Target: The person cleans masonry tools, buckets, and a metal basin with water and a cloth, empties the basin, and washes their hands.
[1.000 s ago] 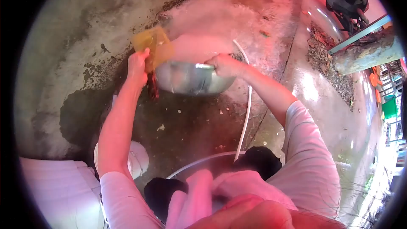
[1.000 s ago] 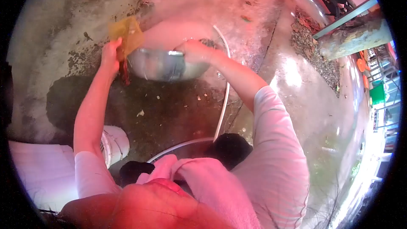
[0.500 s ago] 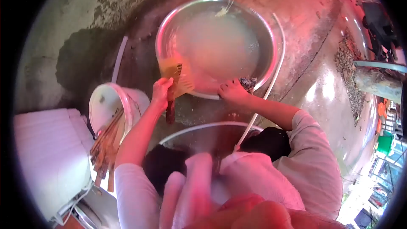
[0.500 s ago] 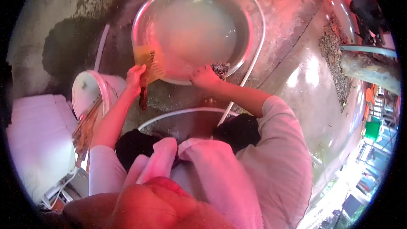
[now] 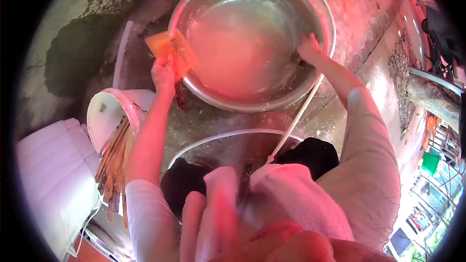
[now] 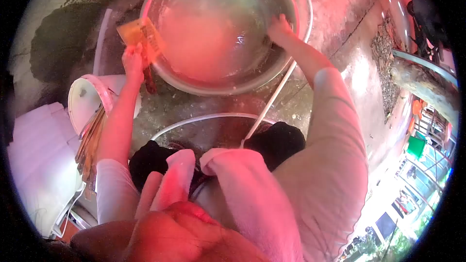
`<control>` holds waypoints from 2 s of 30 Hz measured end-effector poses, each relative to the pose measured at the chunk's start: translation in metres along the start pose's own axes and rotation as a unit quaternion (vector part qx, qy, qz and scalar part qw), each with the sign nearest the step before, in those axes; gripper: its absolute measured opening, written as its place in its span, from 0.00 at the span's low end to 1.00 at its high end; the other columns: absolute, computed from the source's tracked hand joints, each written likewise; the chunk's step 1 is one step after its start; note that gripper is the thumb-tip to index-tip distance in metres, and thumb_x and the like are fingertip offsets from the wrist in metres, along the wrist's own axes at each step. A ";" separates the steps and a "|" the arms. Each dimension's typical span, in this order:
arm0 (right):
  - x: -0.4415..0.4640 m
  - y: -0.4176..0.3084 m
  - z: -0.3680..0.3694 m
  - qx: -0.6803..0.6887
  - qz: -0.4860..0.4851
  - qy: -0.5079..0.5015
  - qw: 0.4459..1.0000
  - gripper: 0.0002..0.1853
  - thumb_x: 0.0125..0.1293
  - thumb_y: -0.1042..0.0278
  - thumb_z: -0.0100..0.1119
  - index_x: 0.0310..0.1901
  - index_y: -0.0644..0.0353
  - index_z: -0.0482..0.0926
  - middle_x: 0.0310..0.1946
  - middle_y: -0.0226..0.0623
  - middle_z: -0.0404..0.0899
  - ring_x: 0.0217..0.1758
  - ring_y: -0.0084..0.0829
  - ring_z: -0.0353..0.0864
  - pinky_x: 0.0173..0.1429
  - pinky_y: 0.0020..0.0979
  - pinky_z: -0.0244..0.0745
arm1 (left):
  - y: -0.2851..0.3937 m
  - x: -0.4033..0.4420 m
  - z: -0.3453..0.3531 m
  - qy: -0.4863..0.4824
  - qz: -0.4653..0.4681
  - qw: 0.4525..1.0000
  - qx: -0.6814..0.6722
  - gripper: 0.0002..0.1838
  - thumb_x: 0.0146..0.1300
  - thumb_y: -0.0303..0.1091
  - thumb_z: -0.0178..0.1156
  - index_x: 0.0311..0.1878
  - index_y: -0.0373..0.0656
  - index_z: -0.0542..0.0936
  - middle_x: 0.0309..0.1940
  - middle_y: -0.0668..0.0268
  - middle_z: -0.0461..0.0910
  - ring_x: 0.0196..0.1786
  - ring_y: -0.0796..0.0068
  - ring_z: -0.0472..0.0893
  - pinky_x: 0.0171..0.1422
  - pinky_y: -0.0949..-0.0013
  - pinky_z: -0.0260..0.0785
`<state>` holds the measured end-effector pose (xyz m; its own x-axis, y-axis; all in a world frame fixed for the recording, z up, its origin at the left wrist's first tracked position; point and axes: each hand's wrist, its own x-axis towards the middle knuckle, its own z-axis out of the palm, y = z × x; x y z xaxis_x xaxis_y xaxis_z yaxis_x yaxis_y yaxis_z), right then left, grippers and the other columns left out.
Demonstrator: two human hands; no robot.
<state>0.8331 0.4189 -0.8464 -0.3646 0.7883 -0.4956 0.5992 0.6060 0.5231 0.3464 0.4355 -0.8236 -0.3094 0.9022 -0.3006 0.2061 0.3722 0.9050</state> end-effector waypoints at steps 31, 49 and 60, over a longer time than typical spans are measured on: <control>0.026 -0.040 0.010 0.202 -0.033 -0.170 0.964 0.10 0.51 0.66 0.55 0.32 0.59 0.83 0.33 0.42 0.83 0.36 0.44 0.83 0.38 0.44 0.80 | -0.008 0.042 0.048 0.098 0.256 0.936 0.221 0.14 0.63 0.42 0.56 0.31 0.39 0.72 0.26 0.52 0.77 0.35 0.47 0.76 0.41 0.50 0.67; -0.039 -0.068 -0.029 0.352 -0.089 -0.210 0.907 0.15 0.55 0.69 0.52 0.44 0.51 0.81 0.45 0.44 0.80 0.50 0.45 0.79 0.53 0.44 0.74 | 0.001 0.064 0.065 0.046 0.300 0.920 0.249 0.15 0.63 0.44 0.57 0.32 0.42 0.72 0.26 0.54 0.77 0.34 0.48 0.77 0.39 0.50 0.69; 0.060 0.016 0.033 0.090 0.102 0.051 0.989 0.15 0.60 0.68 0.49 0.47 0.56 0.79 0.49 0.38 0.74 0.53 0.39 0.72 0.50 0.39 0.73 | -0.001 0.063 0.063 0.030 0.336 0.892 0.301 0.13 0.63 0.41 0.57 0.34 0.42 0.69 0.29 0.53 0.76 0.37 0.48 0.76 0.43 0.50 0.69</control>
<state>0.8438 0.4724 -0.8906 -0.2882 0.9041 -0.3154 0.7817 0.4124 0.4678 0.3850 0.5059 -0.8628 0.0268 0.9590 0.2821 0.8197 -0.1826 0.5429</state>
